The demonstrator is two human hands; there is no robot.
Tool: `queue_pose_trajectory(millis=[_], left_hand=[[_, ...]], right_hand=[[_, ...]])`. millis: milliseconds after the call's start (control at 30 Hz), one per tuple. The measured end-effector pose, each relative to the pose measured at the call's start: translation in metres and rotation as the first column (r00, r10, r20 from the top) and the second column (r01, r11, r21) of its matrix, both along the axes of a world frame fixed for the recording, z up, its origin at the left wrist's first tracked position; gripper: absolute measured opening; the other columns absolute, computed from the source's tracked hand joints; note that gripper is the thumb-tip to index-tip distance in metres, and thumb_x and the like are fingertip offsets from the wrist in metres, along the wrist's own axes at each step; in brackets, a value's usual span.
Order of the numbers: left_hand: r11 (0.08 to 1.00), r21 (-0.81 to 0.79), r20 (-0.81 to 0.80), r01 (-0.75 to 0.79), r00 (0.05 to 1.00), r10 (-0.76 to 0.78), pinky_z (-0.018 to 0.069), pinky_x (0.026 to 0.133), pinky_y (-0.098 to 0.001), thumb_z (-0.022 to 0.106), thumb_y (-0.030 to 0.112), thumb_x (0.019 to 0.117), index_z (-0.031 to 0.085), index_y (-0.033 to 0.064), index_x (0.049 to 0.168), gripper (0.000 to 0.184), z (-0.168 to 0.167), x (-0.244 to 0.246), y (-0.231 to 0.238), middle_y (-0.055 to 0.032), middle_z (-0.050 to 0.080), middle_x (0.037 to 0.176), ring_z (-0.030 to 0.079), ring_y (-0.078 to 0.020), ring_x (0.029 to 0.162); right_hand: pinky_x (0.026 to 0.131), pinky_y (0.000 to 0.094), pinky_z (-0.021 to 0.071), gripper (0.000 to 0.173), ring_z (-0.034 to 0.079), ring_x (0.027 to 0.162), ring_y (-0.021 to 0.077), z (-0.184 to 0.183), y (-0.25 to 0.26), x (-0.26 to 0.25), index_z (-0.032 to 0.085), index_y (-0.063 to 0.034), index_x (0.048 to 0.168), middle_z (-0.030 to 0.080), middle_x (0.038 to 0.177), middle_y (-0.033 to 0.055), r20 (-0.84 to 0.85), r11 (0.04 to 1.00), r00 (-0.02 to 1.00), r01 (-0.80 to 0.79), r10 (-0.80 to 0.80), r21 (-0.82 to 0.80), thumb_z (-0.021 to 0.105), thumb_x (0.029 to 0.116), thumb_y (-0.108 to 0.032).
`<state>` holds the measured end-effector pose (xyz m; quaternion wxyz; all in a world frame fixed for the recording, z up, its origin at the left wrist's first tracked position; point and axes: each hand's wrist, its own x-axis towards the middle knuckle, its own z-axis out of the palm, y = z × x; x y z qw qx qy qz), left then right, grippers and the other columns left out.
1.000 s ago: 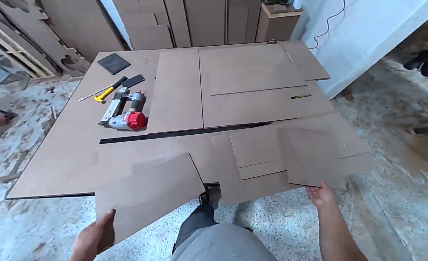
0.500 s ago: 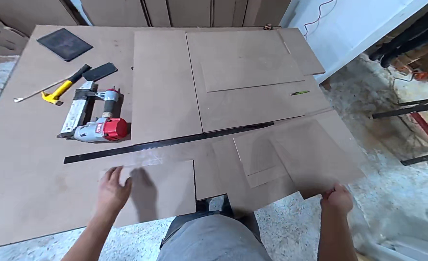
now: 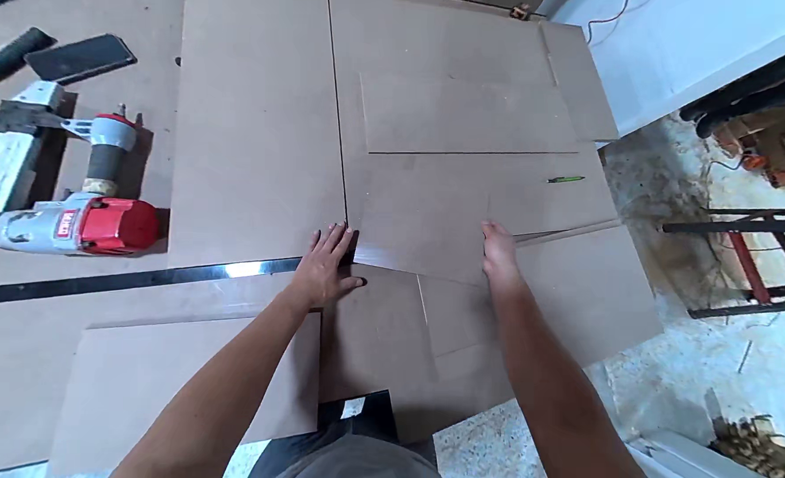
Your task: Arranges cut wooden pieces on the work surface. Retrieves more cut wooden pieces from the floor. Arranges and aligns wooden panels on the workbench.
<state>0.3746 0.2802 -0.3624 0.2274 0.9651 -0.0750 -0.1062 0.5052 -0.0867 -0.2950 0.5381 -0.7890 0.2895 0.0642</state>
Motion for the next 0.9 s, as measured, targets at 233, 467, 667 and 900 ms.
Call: queue_pose_trajectory(millis=[233, 467, 667, 900], left_hand=[[0.999, 0.004, 0.15, -0.044, 0.988, 0.042, 0.0197, 0.126, -0.0588, 0.054, 0.05, 0.1028, 0.054, 0.0206, 0.152, 0.057, -0.017, -0.002, -0.003, -0.0022, 0.038, 0.166, 0.026, -0.0283, 0.157], [0.997, 0.037, 0.199, -0.067, 0.978, 0.059, 0.0236, 0.126, -0.0567, 0.055, 0.054, 0.1009, 0.051, 0.0185, 0.153, 0.064, -0.021, -0.002, -0.004, -0.0033, 0.041, 0.164, 0.032, -0.0271, 0.154], [0.994, 0.082, 0.164, -0.069, 0.985, 0.055, 0.0246, 0.126, -0.0539, 0.06, 0.043, 0.1025, 0.051, 0.0149, 0.153, 0.058, -0.019, 0.0, -0.005, -0.0028, 0.043, 0.163, 0.034, -0.0257, 0.154], [0.994, 0.067, 0.183, -0.086, 0.98, 0.072, 0.0273, 0.125, -0.0538, 0.06, 0.027, 0.1034, 0.054, 0.0129, 0.151, 0.05, -0.016, 0.002, -0.007, -0.0041, 0.048, 0.16, 0.039, -0.0265, 0.151]], right_hand=[[0.109, 0.05, 0.0437, 0.042, 0.055, 0.132, 0.0205, -0.031, 0.015, 0.07, 0.065, -0.0113, 0.135, 0.063, 0.14, 0.0083, -0.062, 0.986, 0.984, -0.169, 0.169, 0.01, 0.06, 0.1032, -0.039], [0.106, 0.0499, 0.0487, 0.045, 0.06, 0.127, 0.0247, -0.039, 0.023, 0.074, 0.061, -0.0156, 0.144, 0.061, 0.14, 0.0104, -0.097, 0.816, 0.873, -0.483, 0.479, -0.318, 0.06, 0.1032, -0.036], [0.117, 0.0551, 0.0379, 0.054, 0.049, 0.141, 0.0288, -0.048, 0.017, 0.015, 0.053, -0.0188, 0.15, 0.053, 0.153, 0.0053, -0.103, 0.648, 0.829, -0.502, 0.55, -0.573, 0.063, 0.1004, -0.037], [0.124, 0.0552, 0.0252, 0.081, 0.035, 0.152, 0.0285, -0.078, 0.008, -0.037, 0.041, -0.0161, 0.158, 0.037, 0.164, 0.0105, -0.092, 0.42, 0.729, -0.488, 0.678, -0.765, 0.055, 0.0955, -0.066]])
